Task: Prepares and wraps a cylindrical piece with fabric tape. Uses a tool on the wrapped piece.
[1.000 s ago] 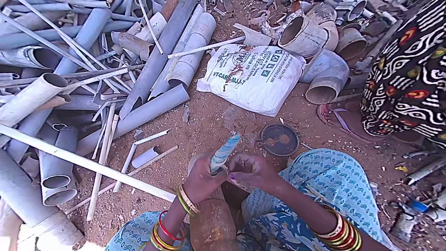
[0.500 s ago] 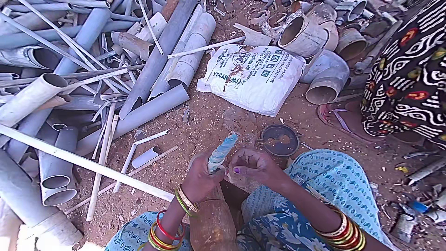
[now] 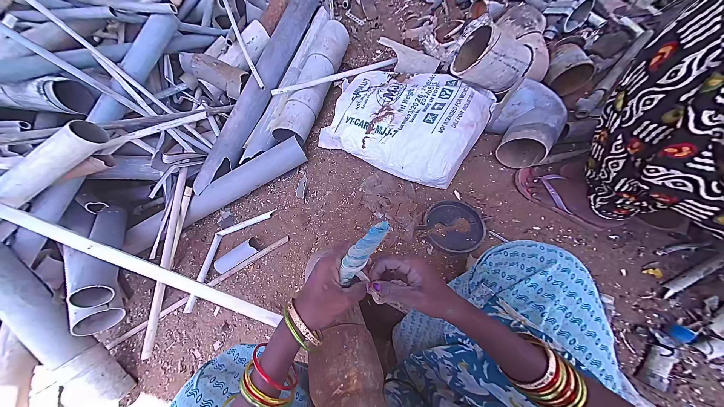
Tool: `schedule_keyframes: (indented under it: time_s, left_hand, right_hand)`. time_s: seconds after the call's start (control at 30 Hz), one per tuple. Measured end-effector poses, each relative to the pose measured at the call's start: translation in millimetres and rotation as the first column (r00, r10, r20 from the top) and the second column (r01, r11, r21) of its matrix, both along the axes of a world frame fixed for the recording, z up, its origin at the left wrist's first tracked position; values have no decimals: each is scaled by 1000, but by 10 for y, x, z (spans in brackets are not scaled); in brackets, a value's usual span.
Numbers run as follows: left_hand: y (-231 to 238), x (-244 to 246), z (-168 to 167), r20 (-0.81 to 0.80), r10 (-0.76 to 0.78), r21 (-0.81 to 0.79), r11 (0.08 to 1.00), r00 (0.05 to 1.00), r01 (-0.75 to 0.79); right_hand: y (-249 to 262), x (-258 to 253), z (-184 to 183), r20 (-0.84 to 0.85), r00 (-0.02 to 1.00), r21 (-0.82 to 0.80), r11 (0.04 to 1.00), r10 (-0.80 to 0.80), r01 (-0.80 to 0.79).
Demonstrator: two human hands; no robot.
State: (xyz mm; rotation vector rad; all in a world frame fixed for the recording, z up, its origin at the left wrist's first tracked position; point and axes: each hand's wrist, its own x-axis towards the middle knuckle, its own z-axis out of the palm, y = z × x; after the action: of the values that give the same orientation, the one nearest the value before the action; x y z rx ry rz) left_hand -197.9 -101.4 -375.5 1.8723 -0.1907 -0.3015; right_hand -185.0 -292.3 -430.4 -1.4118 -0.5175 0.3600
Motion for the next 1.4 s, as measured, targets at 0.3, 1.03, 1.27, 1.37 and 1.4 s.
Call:
schedule_keyframes:
  time_s: [0.3,1.03,1.27,1.37,1.4]
  left_hand:
    - [-8,-10,21,-16,11,-29,1000,1000,-11]
    - [-31,-9,-24,57,32,51,998,998,-35]
    - [-51,-21,7,50,-6,109,994,999,1]
    - [-58,-29,20,42,-19,92,996,999,15]
    - [-64,-30,23,35,-15,79,997,999,12]
  right_hand:
    - [-101,80,61,-60,998,9,1000,6,-5]
    - [32,-24,22,99,987,-53,990,-124,130]
    - [44,-21,41,-60,998,30,999,-28,30]
    - [18,0,68,-135,991,84,996,-12,24]
    - [15,3,69,-140,990,91,995,-15,28]
